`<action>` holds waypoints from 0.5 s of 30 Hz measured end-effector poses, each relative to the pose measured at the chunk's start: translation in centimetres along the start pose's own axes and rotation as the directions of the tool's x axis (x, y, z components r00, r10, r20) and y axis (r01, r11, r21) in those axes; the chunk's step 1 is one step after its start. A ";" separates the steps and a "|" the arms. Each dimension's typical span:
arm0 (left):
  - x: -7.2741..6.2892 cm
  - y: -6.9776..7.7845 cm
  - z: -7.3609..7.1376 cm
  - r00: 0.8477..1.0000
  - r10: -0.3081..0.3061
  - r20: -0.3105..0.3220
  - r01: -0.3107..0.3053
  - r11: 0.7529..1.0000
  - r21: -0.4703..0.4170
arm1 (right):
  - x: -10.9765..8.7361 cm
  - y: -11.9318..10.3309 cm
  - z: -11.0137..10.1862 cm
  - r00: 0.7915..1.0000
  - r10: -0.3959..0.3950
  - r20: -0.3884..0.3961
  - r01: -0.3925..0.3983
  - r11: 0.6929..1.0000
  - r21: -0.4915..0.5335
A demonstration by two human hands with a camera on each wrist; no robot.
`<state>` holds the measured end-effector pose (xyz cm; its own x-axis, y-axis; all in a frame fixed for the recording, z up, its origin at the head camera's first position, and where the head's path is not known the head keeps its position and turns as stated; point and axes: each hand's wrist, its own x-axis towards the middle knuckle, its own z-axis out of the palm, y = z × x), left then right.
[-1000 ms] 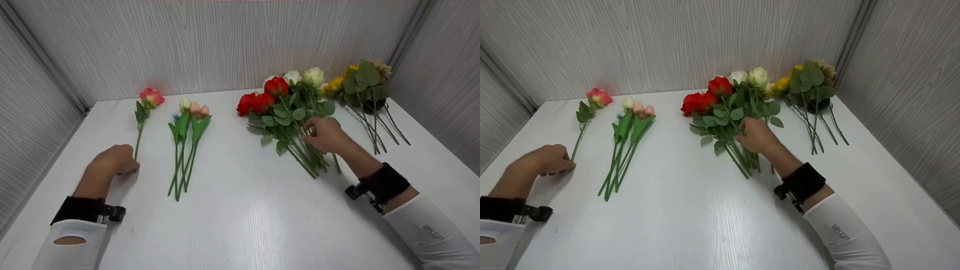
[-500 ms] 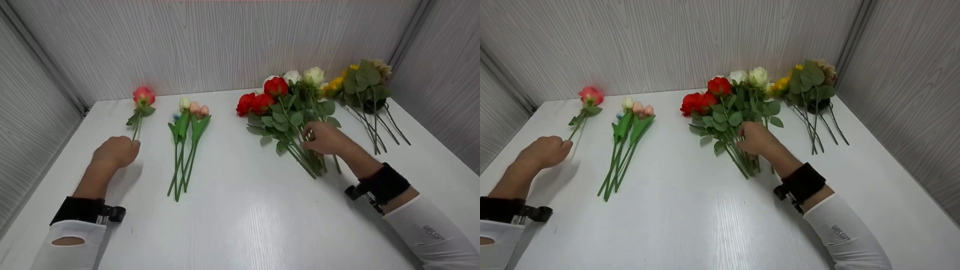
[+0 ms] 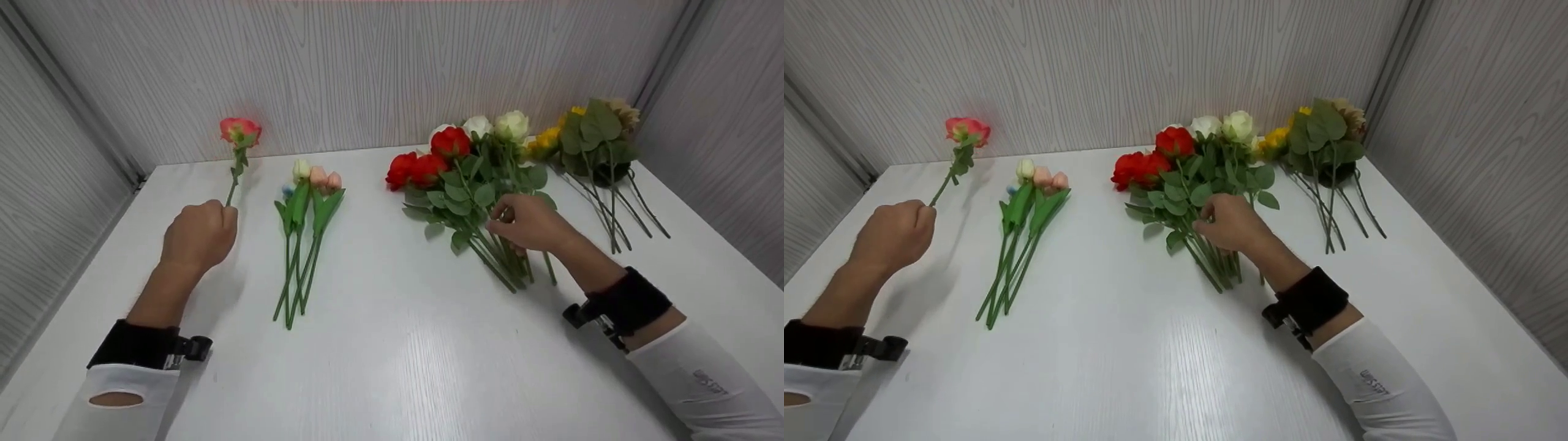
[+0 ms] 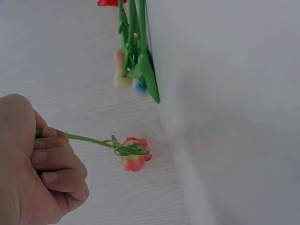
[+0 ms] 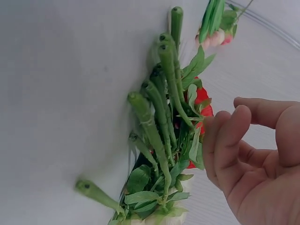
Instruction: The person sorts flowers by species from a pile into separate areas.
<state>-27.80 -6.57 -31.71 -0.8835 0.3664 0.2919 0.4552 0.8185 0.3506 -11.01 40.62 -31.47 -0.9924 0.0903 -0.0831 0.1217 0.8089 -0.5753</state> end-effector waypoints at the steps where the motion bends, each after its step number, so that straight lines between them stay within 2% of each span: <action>1: -0.1 0.5 0.0 0.999 0.021 -0.030 -0.021 1.000 -0.014 | 0.0 -0.1 0.0 1.000 -0.007 -0.007 0.008 1.000 0.026; 4: -0.4 2.1 0.2 0.991 0.085 -0.106 -0.089 0.995 -0.038 | -0.1 -0.5 0.1 1.000 -0.021 -0.013 0.022 0.991 0.133; 7: -0.8 3.6 0.4 0.976 0.149 -0.159 -0.156 0.987 -0.033 | -0.4 -1.2 0.3 1.000 -0.030 -0.007 0.031 0.971 0.239; 15: -2.2 7.2 0.8 0.938 0.292 -0.187 -0.301 0.953 -0.022 | -1.7 -3.7 1.0 0.994 -0.106 -0.029 0.109 0.925 0.363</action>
<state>-22.66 -1.08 -30.53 -0.6751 0.5002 0.5423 0.7027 0.6599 0.2661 -9.70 36.91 -30.02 -0.9998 0.0212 0.0019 0.0100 0.5472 -0.8369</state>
